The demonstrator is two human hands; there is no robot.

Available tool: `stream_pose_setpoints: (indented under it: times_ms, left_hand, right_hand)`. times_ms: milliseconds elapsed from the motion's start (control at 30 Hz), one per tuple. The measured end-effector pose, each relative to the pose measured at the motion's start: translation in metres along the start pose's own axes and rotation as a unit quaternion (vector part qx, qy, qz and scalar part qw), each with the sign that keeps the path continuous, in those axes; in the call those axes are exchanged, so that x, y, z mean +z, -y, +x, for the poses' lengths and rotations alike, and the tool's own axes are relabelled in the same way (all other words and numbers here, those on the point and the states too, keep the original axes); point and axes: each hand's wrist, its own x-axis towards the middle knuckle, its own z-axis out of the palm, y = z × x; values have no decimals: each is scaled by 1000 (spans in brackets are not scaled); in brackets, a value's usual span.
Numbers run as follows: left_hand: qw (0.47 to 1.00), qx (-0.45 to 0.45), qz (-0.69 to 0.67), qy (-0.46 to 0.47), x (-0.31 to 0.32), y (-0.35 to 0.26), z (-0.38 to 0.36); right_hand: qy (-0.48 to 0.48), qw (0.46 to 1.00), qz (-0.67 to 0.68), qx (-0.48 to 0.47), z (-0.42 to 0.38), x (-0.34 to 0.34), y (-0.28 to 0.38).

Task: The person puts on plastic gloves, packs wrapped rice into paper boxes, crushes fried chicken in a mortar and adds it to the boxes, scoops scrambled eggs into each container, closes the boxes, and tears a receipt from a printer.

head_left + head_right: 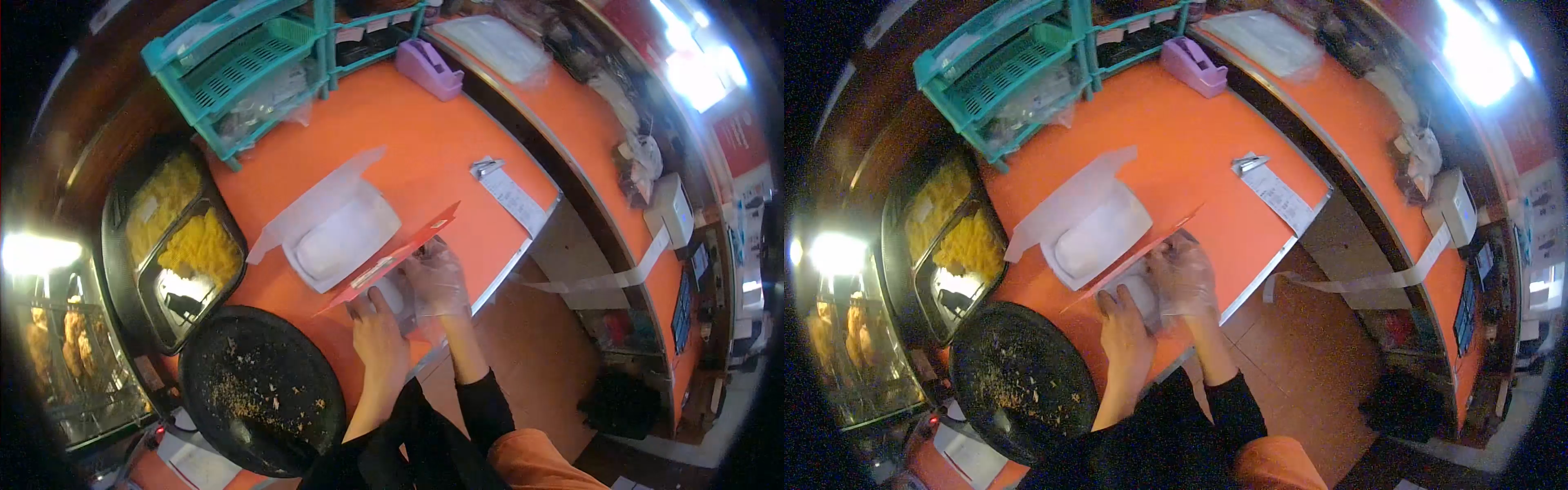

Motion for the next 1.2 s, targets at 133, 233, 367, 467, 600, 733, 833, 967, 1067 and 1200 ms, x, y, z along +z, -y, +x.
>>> stream_pose_setpoints:
  times_ms: [133, 233, 367, 467, 600, 733, 833, 967, 1067, 1200]
  left_hand:
    - [997, -57, -8, 57, -10, -5, 9]
    - [997, -56, -48, 32, -9, 1, 10]
    - [996, -64, -42, 46, -7, 10, 9]
    - [999, -16, -37, 13, 2, 18, 8]
    - [999, -6, -53, 9, 3, 20, 7]
    - [994, -16, -102, 24, 8, 27, 5]
    - [992, 6, -125, 0, 7, 28, 5]
    - [991, 45, -127, -20, 12, 35, 5]
    - [991, 54, -120, -15, 16, 36, 5]
    - [989, 87, -104, -59, 17, 36, 8]
  right_hand:
    - [6, 993, -117, 19, -1, -3, 32]
    - [-10, 963, -268, -8, -3, -6, 39]
    - [15, 947, -312, -77, -6, -12, 36]
    - [21, 967, -236, -96, -5, -17, 22]
    - [21, 989, -106, -103, -4, -23, 15]
    - [70, 939, -318, -108, -2, -42, 36]
    - [64, 927, -334, -157, -8, -53, 26]
    - [21, 893, -385, -233, -19, -59, 32]
    - [-9, 880, -371, -298, -17, -60, 11]
    - [25, 897, -366, -248, -20, -64, 8]
